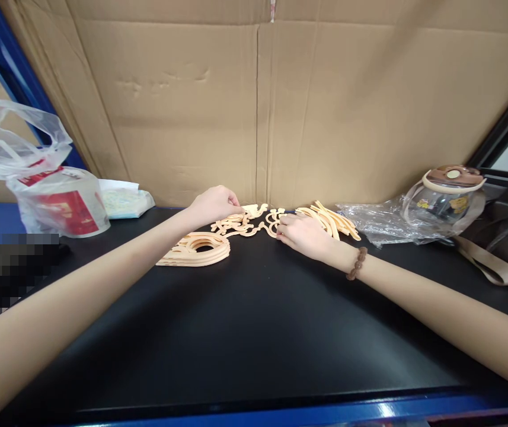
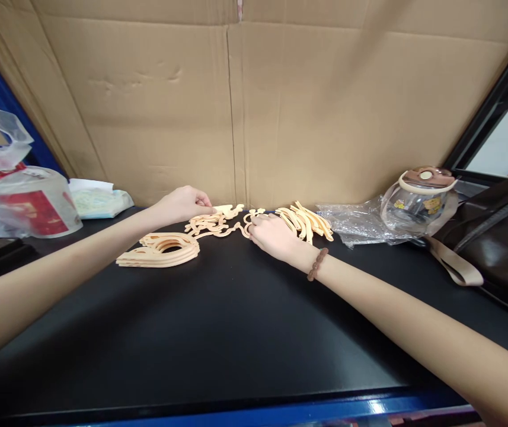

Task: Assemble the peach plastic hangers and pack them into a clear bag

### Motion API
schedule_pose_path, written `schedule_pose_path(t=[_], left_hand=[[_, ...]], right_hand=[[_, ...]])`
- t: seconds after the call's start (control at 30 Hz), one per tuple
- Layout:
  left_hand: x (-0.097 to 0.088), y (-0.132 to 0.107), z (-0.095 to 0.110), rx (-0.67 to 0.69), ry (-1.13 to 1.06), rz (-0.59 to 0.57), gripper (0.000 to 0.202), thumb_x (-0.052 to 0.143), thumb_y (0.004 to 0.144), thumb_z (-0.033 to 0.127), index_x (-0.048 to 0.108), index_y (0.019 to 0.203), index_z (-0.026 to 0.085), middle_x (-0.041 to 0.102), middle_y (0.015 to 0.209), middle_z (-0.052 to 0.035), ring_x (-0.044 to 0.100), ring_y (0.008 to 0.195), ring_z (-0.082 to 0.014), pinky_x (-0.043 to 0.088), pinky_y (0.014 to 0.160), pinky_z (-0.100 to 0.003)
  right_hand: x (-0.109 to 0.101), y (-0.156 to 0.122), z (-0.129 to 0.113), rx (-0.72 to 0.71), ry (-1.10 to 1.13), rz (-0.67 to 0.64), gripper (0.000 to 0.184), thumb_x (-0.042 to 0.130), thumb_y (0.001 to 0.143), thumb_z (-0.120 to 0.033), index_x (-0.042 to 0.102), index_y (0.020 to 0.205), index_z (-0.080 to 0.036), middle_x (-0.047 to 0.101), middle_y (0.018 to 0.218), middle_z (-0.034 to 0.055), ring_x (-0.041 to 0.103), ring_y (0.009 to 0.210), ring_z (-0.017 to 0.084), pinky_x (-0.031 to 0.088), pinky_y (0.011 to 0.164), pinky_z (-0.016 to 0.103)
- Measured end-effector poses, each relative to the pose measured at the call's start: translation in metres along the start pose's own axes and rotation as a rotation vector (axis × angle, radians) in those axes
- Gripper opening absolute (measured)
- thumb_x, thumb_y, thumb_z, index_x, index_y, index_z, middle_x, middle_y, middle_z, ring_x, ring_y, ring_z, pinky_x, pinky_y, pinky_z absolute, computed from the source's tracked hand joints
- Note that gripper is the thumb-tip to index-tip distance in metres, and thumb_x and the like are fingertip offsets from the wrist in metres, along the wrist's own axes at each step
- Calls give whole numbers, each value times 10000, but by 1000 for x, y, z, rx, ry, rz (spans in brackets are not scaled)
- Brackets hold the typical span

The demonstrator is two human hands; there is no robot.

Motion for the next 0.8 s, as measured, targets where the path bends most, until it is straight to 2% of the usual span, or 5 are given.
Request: schedule_pose_path(t=[0.23,0.37,0.53,0.67,0.8], left_hand=[[-3,-51,21,-127,72,70,289,530,746,477,654,733,216,684,712,-21,617,714,-222,326,558,-281],[10,-82,29,-28,93,56,294,467,818,446,619,710,220,669,712,-16,613,690,-218,314,560,-285],[30,-106,41,98,123,-105,308,407,884,334,597,681,203,598,589,-13,564,562,-178,293,542,-288],[37,-109,52,188,115,-176,339,447,895,410,624,693,203,623,629,-20,589,611,-189,336,561,-291],[45,-106,59,343,125,-76,456,424,914,538,613,1113,173,651,1031,-99,598,962,-270,452,769,-357]], right_hand=[[6,-10,-3,-47,0,70,310,386,955,-195,655,830,-106,641,874,106,557,824,206,335,697,311],[-1,-35,-13,-32,104,96,292,424,936,-209,673,805,-132,643,807,81,561,770,186,364,686,304],[-20,-72,-23,49,458,129,262,473,924,-274,672,775,-189,623,718,24,559,704,146,406,661,262],[-33,-78,8,281,431,142,270,465,918,-370,676,874,-208,653,744,26,579,660,146,408,606,258],[-35,-68,56,595,86,-52,301,458,907,-409,638,1018,-195,700,886,70,639,756,215,387,603,286]])
Point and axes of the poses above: each hand's wrist, its own y-axis towards the middle knuckle, its own x-axis out of the palm, z = x × y, the point moved 1 cm from there along y, towards the middle knuckle
